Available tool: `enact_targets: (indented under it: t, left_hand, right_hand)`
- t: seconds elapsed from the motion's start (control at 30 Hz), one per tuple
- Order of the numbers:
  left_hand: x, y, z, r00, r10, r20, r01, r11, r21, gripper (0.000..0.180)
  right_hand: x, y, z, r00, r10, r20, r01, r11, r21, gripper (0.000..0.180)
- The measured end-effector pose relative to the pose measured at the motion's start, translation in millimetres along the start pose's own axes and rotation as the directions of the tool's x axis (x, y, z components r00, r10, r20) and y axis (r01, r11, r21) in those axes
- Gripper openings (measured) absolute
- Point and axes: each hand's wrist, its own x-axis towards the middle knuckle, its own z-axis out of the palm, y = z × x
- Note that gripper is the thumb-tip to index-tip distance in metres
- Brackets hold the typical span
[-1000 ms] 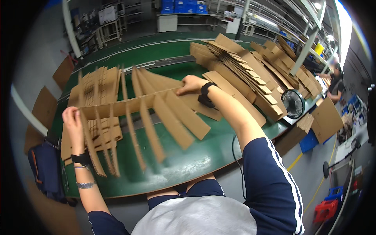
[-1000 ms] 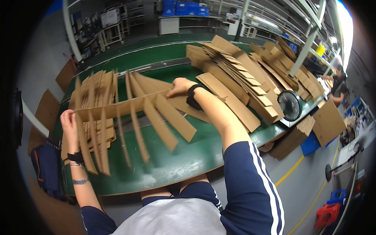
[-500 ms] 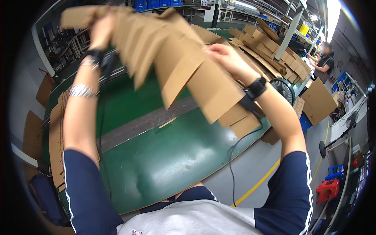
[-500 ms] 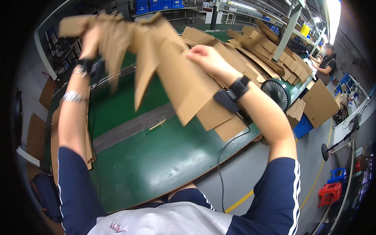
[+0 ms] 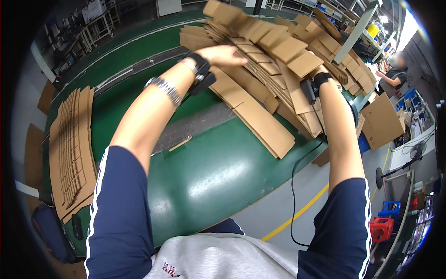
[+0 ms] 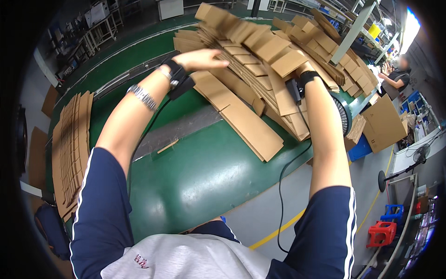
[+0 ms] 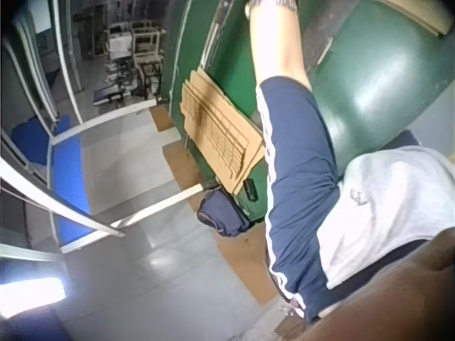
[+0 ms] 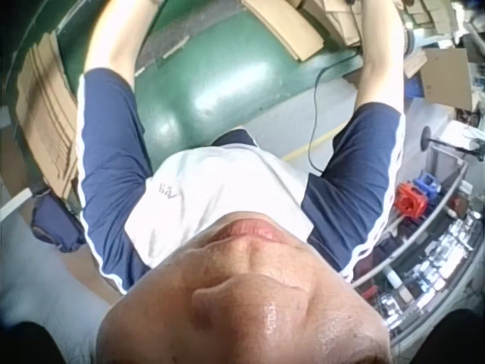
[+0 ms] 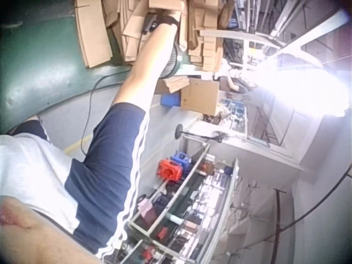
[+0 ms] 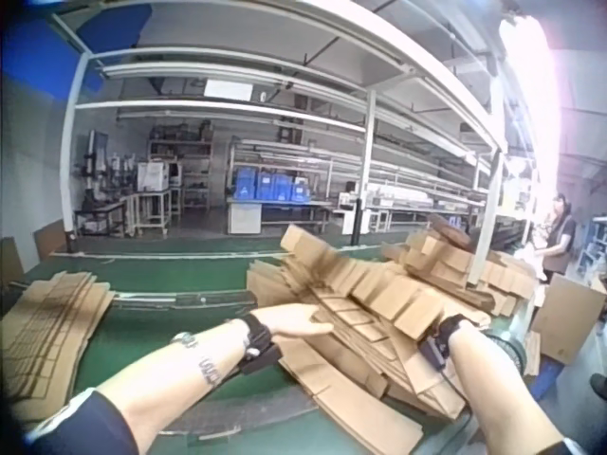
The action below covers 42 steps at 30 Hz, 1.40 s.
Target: Assembling interlocking cardboard strips into a grid-like partition structure.
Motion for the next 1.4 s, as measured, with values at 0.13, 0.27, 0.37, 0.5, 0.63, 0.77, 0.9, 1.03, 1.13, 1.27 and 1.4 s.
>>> enact_targets:
  t: [0.13, 0.27, 0.37, 0.5, 0.63, 0.77, 0.9, 1.03, 1.13, 1.27, 1.4]
  left_hand:
    - [-94, -18, 36, 0.989, -0.057, 0.139, 0.06, 0.998, -0.016, 0.081]
    - [-231, -31, 23, 0.973, -0.21, 0.091, 0.212, 0.977, -0.007, 0.076]
    - [-295, -45, -7, 0.923, -0.376, 0.076, 0.376, 0.926, 0.02, 0.076]
    - [-443, -126, -45, 0.611, -0.755, -0.237, 0.791, 0.598, 0.132, 0.08]
    - [-536, -188, -46, 0.15, -0.872, -0.465, 0.987, 0.16, 0.019, 0.085]
    - [-606, -214, -25, 0.005, -0.976, -0.219, 0.969, 0.059, -0.238, 0.097]
    - [-652, -233, -2, 0.057, -0.981, -0.184, 0.916, 0.124, -0.38, 0.11]
    - [-665, -239, -8, -0.06, -0.981, -0.185, 0.884, 0.034, -0.467, 0.109]
    - [-683, -250, -6, -0.033, -0.997, -0.075, 0.791, 0.02, -0.612, 0.108]
    - [-694, -271, -6, 0.025, -0.999, -0.028, 0.779, 0.036, -0.626, 0.098]
    - [-721, -273, -19, -0.025, -0.954, -0.3, 0.827, 0.149, -0.542, 0.084]
  right_hand:
    - [8, 6, -31, 0.965, 0.261, 0.037, -0.243, 0.933, -0.265, 0.02]
    - [-27, -56, -90, 0.76, 0.627, -0.173, -0.122, 0.399, 0.909, 0.045]
    - [-79, -119, -135, 0.824, 0.401, -0.401, 0.088, 0.608, 0.789, 0.047]
    - [-72, -239, -104, 0.955, 0.011, -0.295, 0.187, 0.753, 0.631, 0.042]
    - [-62, -280, -8, 0.996, -0.046, 0.073, 0.001, 0.858, 0.514, 0.05]
    - [-51, -251, 79, 0.966, 0.157, 0.204, -0.203, 0.952, 0.23, 0.064]
    - [-54, -211, 122, 0.942, 0.304, 0.14, -0.333, 0.888, 0.316, 0.08]
    - [-64, -199, 119, 0.94, 0.309, 0.143, -0.34, 0.874, 0.347, 0.08]
    - [-65, -204, 113, 0.935, 0.327, 0.134, -0.353, 0.878, 0.323, 0.078]
    - [-69, -201, 112, 0.895, 0.409, 0.176, -0.442, 0.863, 0.243, 0.078]
    - [-63, -228, 106, 0.942, 0.327, 0.076, -0.335, 0.901, 0.277, 0.068]
